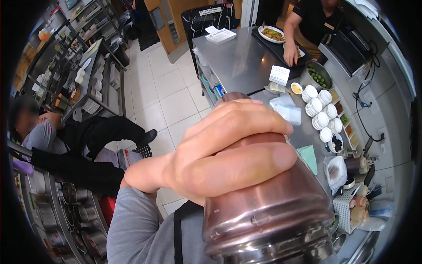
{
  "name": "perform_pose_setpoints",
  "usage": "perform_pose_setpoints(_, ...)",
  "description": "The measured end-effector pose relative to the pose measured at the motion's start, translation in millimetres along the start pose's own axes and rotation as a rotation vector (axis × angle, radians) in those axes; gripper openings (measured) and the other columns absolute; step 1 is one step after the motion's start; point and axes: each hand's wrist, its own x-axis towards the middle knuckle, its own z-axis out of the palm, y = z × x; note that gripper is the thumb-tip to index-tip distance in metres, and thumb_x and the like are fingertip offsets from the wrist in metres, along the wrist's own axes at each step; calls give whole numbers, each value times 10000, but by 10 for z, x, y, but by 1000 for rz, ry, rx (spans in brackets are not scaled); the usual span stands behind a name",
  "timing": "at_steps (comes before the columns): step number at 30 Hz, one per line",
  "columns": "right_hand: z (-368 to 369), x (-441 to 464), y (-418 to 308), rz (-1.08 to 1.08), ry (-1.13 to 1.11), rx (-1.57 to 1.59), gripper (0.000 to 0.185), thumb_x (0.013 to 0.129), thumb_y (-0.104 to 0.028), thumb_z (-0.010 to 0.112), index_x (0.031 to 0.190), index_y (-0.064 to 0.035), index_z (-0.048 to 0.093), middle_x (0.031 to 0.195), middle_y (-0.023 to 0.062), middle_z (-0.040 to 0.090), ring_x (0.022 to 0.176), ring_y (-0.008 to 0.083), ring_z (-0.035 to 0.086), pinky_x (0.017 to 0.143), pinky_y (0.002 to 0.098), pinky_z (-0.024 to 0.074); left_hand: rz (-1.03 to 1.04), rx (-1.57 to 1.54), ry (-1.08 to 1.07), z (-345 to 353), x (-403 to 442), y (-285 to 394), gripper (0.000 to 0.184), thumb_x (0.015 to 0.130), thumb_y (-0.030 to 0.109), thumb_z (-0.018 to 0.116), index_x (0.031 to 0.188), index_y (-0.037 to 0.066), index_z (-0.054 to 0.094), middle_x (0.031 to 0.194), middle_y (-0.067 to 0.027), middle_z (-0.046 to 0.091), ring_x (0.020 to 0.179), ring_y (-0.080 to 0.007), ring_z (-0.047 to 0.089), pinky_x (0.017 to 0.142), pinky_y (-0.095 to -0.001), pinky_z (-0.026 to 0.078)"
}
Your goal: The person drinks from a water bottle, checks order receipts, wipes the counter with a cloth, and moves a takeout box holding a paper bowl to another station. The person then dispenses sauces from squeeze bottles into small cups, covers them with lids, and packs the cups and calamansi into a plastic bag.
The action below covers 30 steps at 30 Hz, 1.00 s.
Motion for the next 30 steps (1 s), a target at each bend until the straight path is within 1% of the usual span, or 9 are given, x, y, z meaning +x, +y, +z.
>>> perform_pose_setpoints(3, 8, 6, 7, -10, 6, 0, 595, 756, -404, 592, 1279, -202, 395, 1269, 45, 423, 1177, 311, 326, 986, 529, 194, 25, 26, 62, 5, 22, -29, 382, 838, 296, 516, 1135, 148, 328, 926, -261, 561, 855, -353, 581, 829, -510, 416)
perform_pose_setpoints(6, 2, 9, -3, -6, 0, 1, 594, 755, -401, 595, 1278, -201, 397, 1269, 43, 424, 1176, 311, 327, 987, 530, 191, 64, 46, 141, 27, 34, -93, 381, 830, 289, 522, 1130, 146, 335, 925, -259, 562, 850, -350, 581, 823, -506, 419)
perform_pose_setpoints(13, -6, 2, -11, 4, -4, 18, 596, 747, -395, 607, 1274, -206, 401, 1269, 36, 423, 1179, 311, 323, 989, 529, 188, 152, 67, 247, 11, 73, -137, 380, 813, 272, 535, 1119, 141, 352, 924, -253, 564, 840, -342, 583, 809, -497, 426)
perform_pose_setpoints(30, 5, -9, -7, 25, -34, 37, 613, 739, -375, 620, 1284, -218, 387, 1279, 36, 419, 1195, 309, 310, 997, 530, 174, 226, 79, 326, -69, 84, -100, 381, 771, 231, 568, 1093, 130, 391, 920, -240, 568, 813, -325, 586, 775, -476, 444)
